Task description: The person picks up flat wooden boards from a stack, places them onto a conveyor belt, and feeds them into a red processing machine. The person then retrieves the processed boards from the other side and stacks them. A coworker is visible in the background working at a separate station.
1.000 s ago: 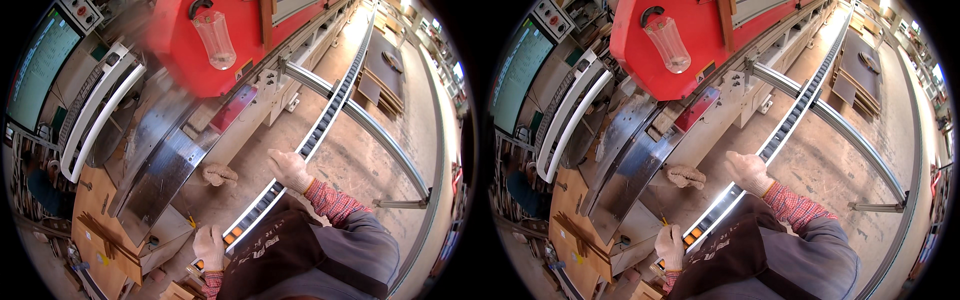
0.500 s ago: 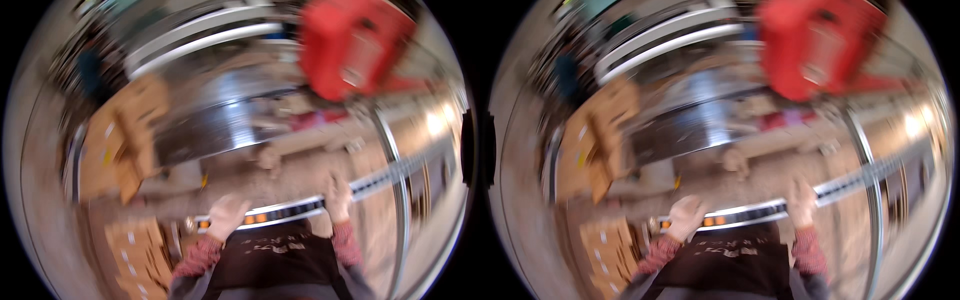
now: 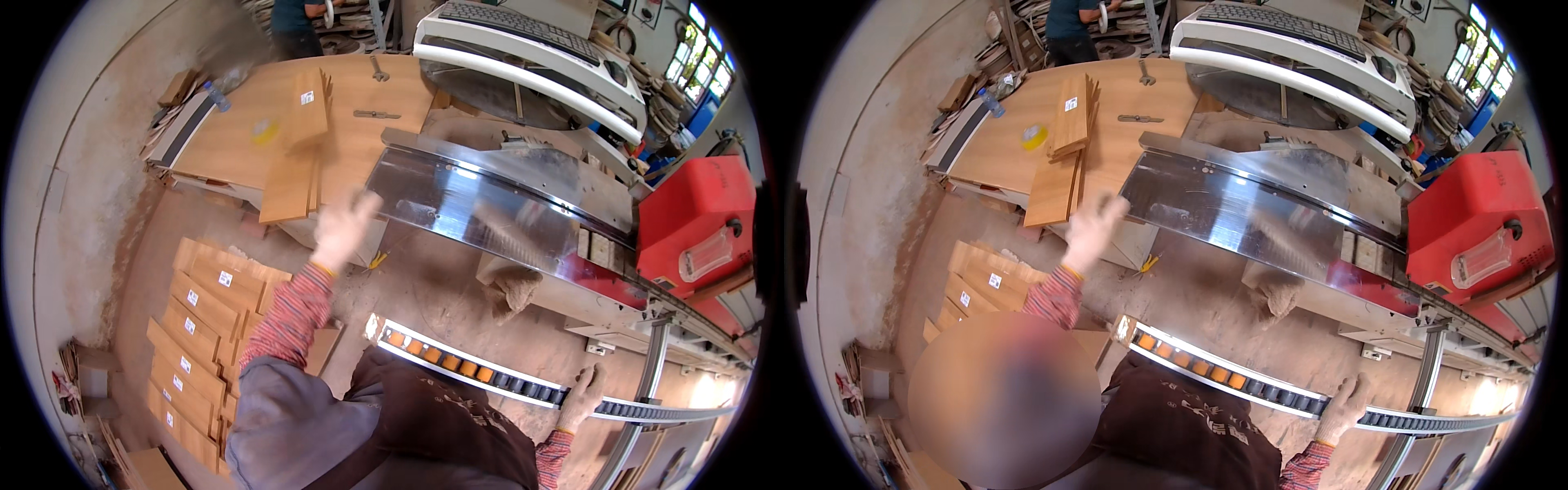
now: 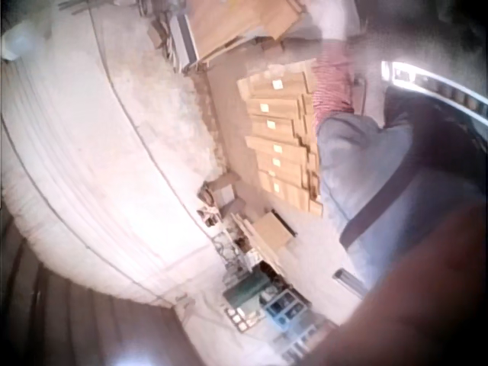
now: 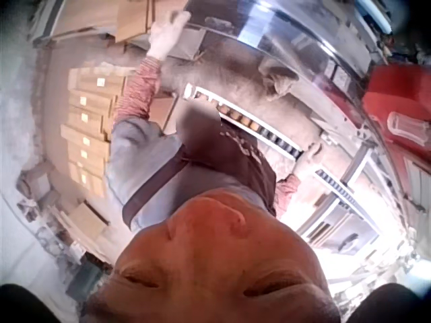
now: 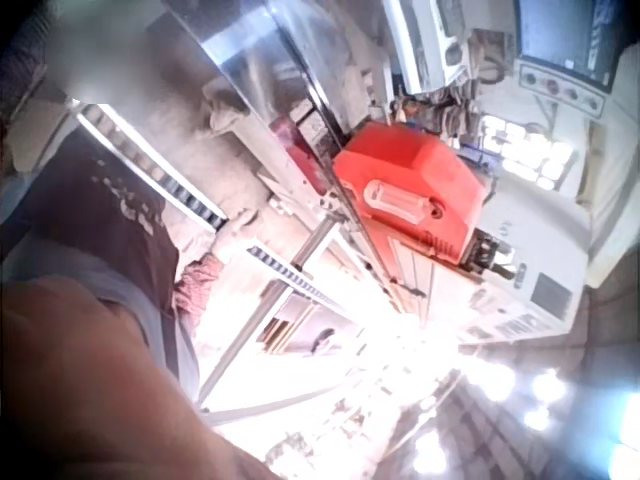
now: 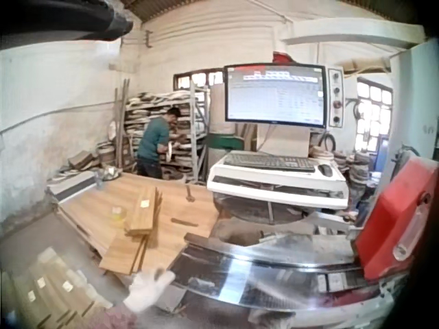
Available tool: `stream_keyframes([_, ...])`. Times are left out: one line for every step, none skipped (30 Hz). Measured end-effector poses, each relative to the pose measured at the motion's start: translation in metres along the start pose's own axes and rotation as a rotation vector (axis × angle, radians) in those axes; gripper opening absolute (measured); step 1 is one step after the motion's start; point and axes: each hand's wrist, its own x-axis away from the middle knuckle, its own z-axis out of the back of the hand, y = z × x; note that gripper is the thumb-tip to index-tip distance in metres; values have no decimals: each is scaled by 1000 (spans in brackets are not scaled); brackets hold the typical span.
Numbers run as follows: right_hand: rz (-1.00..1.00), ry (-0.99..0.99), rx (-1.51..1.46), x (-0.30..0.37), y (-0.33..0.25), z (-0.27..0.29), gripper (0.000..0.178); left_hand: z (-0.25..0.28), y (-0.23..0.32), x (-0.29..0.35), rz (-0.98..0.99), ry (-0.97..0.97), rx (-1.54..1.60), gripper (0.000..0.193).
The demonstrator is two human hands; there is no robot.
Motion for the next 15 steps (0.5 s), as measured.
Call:
stream_keyframes([7,10,5,-1,2,0,33,1,-22,-23,160,-77,355,48])
stream_keyframes([12,24,6,0,3,-1,33,4,-42,-47,357,-84,782,59])
stream_keyframes([13,38,7,1,3,-1,33,7,-62,-71,563,-31,1114,70])
stream_keyframes([31,42,20,1,0,-1,32,3,-75,-87,649,-6,1195,78])
stream_keyframes([20,43,21,0,-3,-3,31,3,-92,-103,736,16,1273,85])
stream_keyframes([-6,63,34,2,-3,0,31,-5,-95,-117,734,2,1378,89])
stream_keyframes([-35,84,48,4,-4,1,30,-11,-99,-127,734,-18,1481,93])
stream_keyframes([-22,77,46,3,-8,0,30,-21,-100,-140,729,-58,1594,97])
stream_keyframes([-19,102,54,5,-6,1,29,-28,-105,-149,693,-127,1709,92])
stream_keyframes([42,153,132,6,3,-2,29,-36,-105,-158,709,-175,1797,90])
stream_keyframes([121,190,188,1,7,-12,29,-51,-153,-167,542,-176,1847,87])
stream_keyframes([182,243,268,-1,14,-16,28,-54,-160,-178,597,-187,1961,89])
stream_keyframes([148,206,259,-5,-8,-12,24,-42,-139,-186,813,-95,1972,93])
stream_keyframes([155,206,293,-5,-21,-9,22,-34,-122,-194,927,4,1989,97])
stream_keyframes([176,187,309,-7,-27,-9,20,-32,-121,-199,919,18,2029,94])
